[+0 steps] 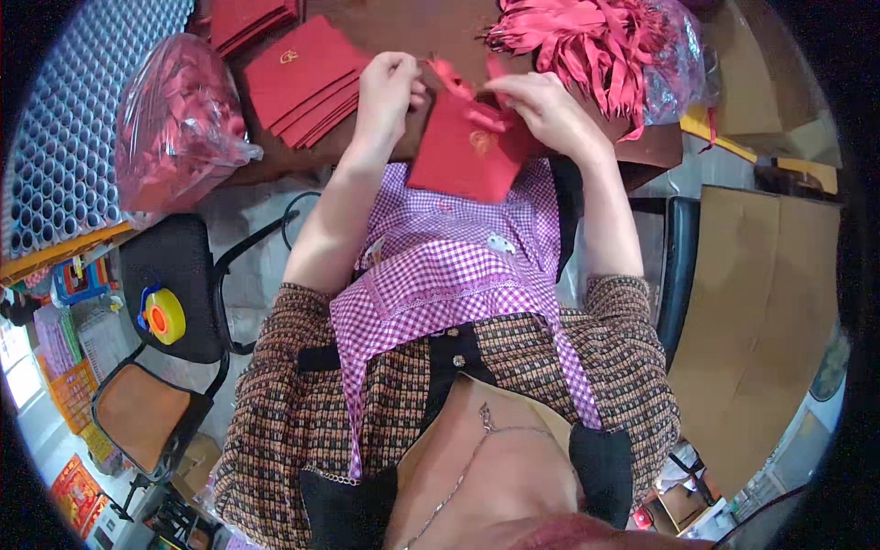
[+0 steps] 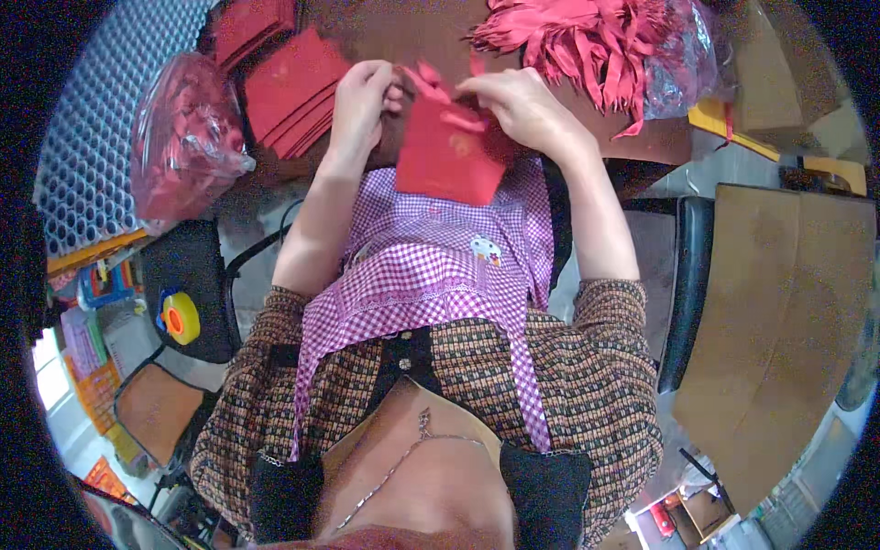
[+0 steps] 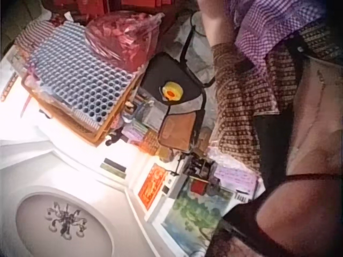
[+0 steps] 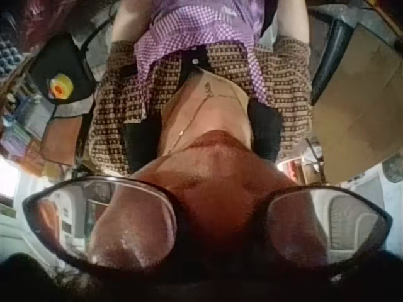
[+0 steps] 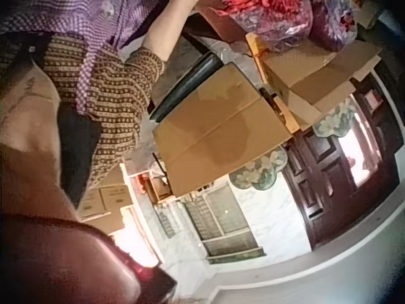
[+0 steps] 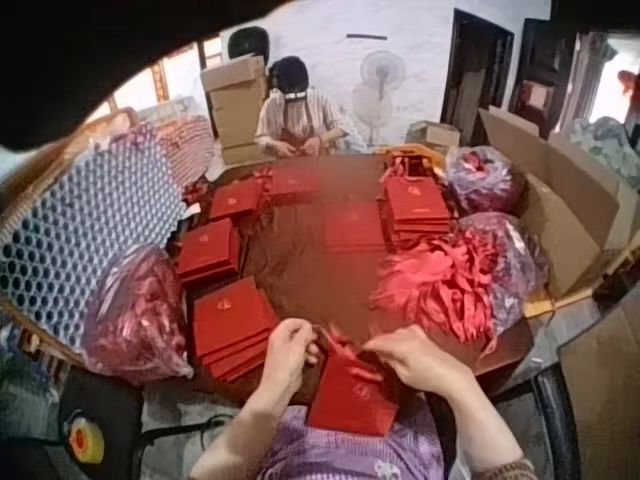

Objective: The person assembles small gift bags by attaching ribbon handles to the bags by hand.

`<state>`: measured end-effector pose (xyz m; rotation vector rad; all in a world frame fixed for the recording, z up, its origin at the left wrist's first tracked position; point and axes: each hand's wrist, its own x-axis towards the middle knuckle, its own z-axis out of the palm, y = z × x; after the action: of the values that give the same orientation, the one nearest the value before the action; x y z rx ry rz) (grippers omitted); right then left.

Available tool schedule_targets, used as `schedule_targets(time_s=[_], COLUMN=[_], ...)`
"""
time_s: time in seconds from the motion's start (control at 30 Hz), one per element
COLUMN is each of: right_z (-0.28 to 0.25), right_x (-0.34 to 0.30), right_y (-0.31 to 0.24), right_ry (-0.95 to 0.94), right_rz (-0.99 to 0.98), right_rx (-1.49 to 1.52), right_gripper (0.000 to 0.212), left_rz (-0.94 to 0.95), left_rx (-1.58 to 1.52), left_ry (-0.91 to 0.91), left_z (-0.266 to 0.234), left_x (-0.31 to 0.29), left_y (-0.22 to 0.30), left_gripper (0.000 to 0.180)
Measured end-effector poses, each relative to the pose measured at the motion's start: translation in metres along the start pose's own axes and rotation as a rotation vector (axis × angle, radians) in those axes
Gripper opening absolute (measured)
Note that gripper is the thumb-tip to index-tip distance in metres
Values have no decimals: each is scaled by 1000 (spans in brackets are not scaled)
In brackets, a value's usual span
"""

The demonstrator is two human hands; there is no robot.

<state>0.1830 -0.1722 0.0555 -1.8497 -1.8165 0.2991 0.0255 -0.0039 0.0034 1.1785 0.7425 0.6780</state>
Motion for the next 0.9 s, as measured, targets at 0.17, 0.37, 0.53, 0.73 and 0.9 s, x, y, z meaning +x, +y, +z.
schedule_targets(time_s=[0.17, 0.37, 0.53, 0.73, 0.9], right_z=[21, 86, 123, 122, 117], right_x=[-26, -100, -106, -103, -113], right_y=[14, -18, -24, -27, -18], right_ry=[620, 550, 471, 416, 365], right_rz=[320, 781, 732, 788, 717], right_rx=[138, 536, 812, 1087, 1113], right_gripper=[20, 15, 31, 24, 25], left_rz=[35, 40, 35, -42, -28], left_rx=[45, -39, -2, -89, -73], left_ry=[36, 119, 115, 97, 45], left_z=[-1, 7, 11, 14, 9], left_x=[-3, -5, -4, -6, 5], left_y=[-11, -13, -14, -14, -15], left_gripper=[17, 17, 17, 15, 16])
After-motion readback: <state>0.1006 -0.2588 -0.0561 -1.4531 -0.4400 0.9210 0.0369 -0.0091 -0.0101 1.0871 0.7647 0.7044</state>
